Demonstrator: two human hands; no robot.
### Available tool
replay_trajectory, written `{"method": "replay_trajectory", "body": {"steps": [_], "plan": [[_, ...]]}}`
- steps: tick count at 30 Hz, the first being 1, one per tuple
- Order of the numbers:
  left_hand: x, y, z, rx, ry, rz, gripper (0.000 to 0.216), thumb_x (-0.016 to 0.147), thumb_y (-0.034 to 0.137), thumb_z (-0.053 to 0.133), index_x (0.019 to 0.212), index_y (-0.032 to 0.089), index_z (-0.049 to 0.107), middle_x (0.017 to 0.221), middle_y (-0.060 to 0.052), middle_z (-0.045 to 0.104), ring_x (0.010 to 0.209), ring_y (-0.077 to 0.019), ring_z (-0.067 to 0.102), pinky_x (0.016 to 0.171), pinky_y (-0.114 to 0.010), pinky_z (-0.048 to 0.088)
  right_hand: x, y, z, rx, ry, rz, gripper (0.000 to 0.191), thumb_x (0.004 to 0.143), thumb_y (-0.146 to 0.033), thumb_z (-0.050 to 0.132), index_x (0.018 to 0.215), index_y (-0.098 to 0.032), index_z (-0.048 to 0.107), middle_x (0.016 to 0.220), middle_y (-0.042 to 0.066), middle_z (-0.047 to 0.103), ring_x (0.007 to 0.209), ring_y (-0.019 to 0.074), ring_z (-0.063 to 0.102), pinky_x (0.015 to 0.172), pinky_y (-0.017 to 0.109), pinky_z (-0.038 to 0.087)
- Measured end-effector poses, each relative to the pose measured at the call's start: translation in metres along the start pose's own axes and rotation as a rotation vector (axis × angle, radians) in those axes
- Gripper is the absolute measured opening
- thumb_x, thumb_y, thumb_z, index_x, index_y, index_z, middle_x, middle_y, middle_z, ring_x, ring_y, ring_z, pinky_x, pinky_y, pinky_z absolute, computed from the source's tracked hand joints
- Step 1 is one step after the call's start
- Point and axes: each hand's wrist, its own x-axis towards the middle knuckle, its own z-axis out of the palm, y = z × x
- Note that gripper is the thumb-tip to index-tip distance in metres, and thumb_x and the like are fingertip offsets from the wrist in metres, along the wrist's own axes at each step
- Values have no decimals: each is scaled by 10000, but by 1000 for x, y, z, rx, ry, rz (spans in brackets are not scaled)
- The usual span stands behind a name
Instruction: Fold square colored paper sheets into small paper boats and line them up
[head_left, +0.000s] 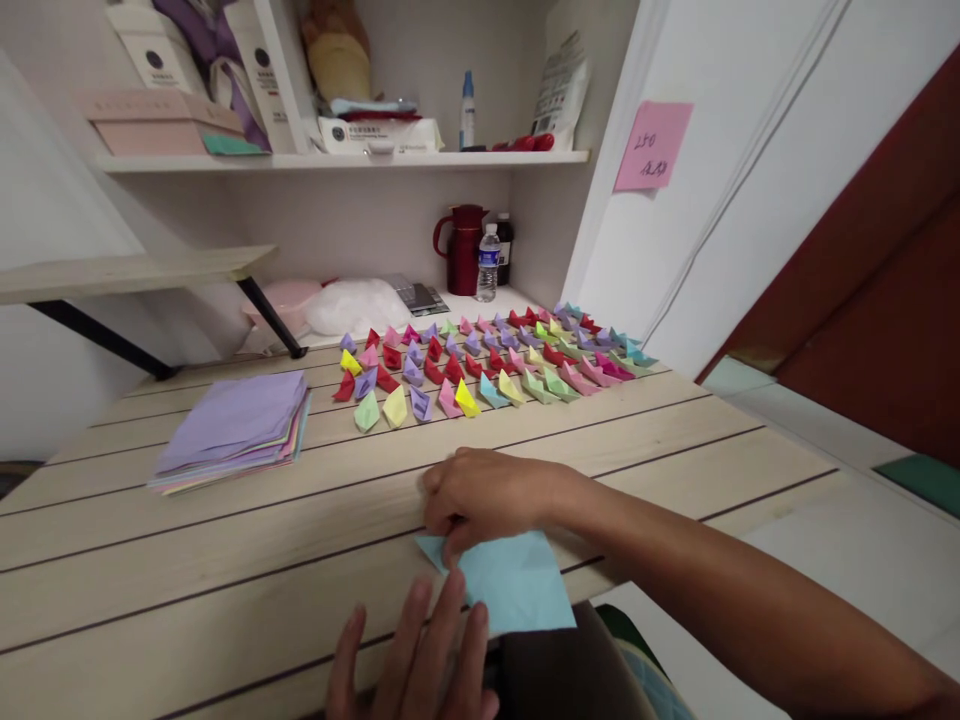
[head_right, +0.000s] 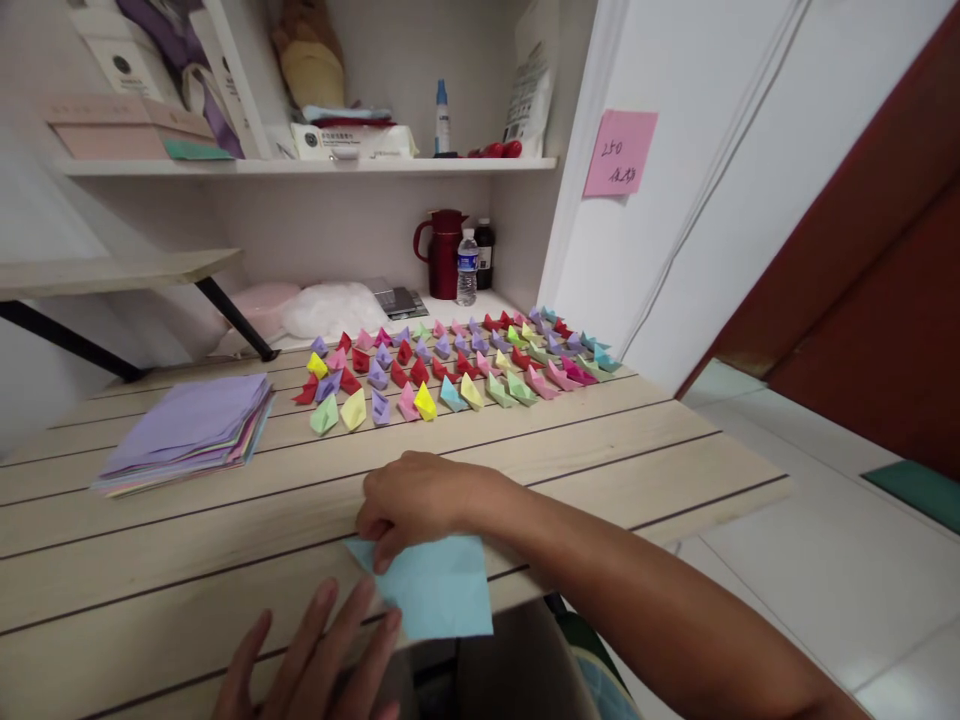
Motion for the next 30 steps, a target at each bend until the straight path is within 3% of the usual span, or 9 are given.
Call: {"method": "replay_trajectory", "body": {"steps": [2,5,8,12,14,18,21,26,30], "plan": [[1,0,5,-14,-46,27,287,1000,325,459,1150,267,696,1231,-19,729,1473,-172,318,1246,-534,146,-8,-1,2,-18,49,6,92,885,-309,704,846,-230,679,900,-2,634,822,169,601,720,267,400],[-2,1,12,-32,-60,30,301,1002,331,449,1156,249,695,1182,-11,750,1481,-151,294,1255,-519,111,-30,-2,7,31,238,110,373,893,-337,716,1235,-235,609,1163,68,633,1060,223,608,897,311,450],[-7,7,14,-23,-24,6,315,998,344,452,1146,235,707,1159,-32,758,1472,-175,318,1248,-515,146,-63,-7,16,144,426,156,470,942,-365,654,1376,-251,517,1334,93,580,1220,217,561,1012,322,439],[-12,18,12,-18,-37,-70,280,968,268,509,1169,231,700,1185,-35,748,1470,-168,322,1247,-481,156,-107,-16,38,51,332,83,664,871,-509,698,1453,-294,459,1504,97,482,1388,278,437,1151,446,322],[-12,23,10,-29,-50,-116,283,956,245,531,1190,236,689,1208,-27,739,1456,-157,350,1247,-469,149,-121,-19,51,-32,298,111,616,904,-507,655,1452,-297,467,1517,101,476,1416,307,403,1169,521,274],[-10,28,8,-77,-62,-216,294,927,263,587,1206,258,681,1226,5,732,1277,-145,548,1242,-423,141,-125,-20,65,-3,366,164,449,926,-473,637,1338,-305,574,1424,79,558,1363,278,451,1109,465,372],[-6,30,7,-113,-75,-278,291,920,337,592,1190,286,689,1198,20,745,1137,-148,628,1234,-387,128,-116,-17,63,95,416,147,394,942,-418,636,1312,-294,585,1344,82,596,1292,260,504,1072,438,399],[-4,30,4,-152,-121,-314,319,912,426,590,1193,307,681,1189,21,748,1097,-170,656,1229,-372,103,-100,-9,55,247,446,109,339,945,-169,579,1265,-275,606,1334,80,576,1276,232,508,1068,417,390],[-6,30,2,-144,-165,-297,320,946,416,541,1219,307,666,1225,20,732,1116,-181,653,1230,-390,87,-96,-5,55,321,423,109,95,944,-265,629,1014,-257,693,1335,69,565,1271,245,509,1074,418,384]]}}
